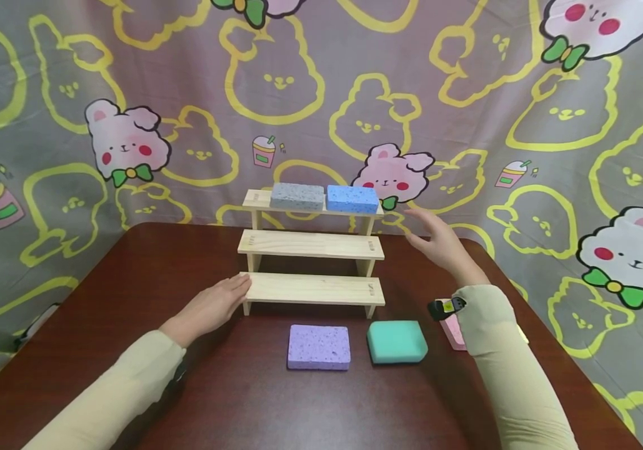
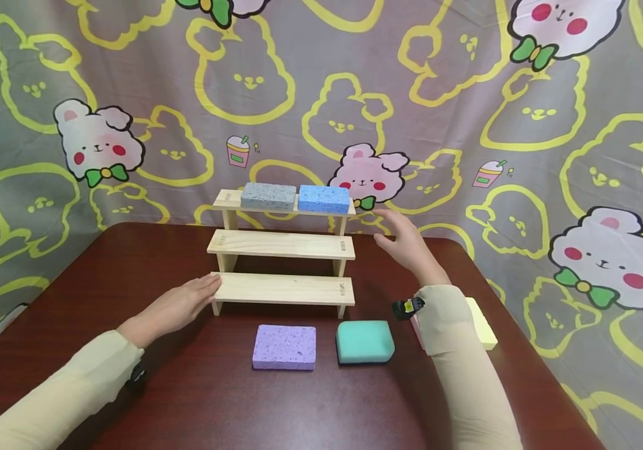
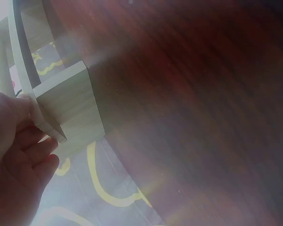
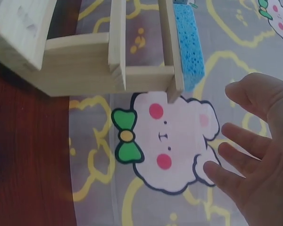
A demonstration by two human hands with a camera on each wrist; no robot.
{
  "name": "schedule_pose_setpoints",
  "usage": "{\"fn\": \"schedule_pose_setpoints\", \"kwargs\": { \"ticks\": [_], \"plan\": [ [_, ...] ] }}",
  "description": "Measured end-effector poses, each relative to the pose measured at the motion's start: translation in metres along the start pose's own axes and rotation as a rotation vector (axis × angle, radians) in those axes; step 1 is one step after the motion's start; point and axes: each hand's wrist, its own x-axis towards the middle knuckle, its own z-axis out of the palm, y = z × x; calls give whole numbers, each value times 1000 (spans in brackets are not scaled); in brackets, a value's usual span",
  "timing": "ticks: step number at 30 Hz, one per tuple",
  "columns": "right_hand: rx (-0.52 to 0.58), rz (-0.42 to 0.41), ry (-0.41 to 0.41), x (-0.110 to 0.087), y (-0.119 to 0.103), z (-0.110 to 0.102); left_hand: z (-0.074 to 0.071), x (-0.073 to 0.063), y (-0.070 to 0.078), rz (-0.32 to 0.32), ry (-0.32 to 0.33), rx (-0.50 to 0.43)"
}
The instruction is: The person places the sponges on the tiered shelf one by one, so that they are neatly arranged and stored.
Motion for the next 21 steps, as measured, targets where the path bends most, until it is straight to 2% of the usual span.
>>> {"fn": "schedule_pose_setpoints", "kwargs": {
  "ticks": [10, 17, 21],
  "plan": [
    [-40, 98, -40, -31, 9, -9, 1, 0, -1, 2, -4, 7],
    [-58, 101, -45, -54, 19, -8, 0, 0, 0, 0, 3, 2],
    [-63, 135, -38, -71, 26, -11, 1, 0, -1, 5, 5, 5]
  ]
}}
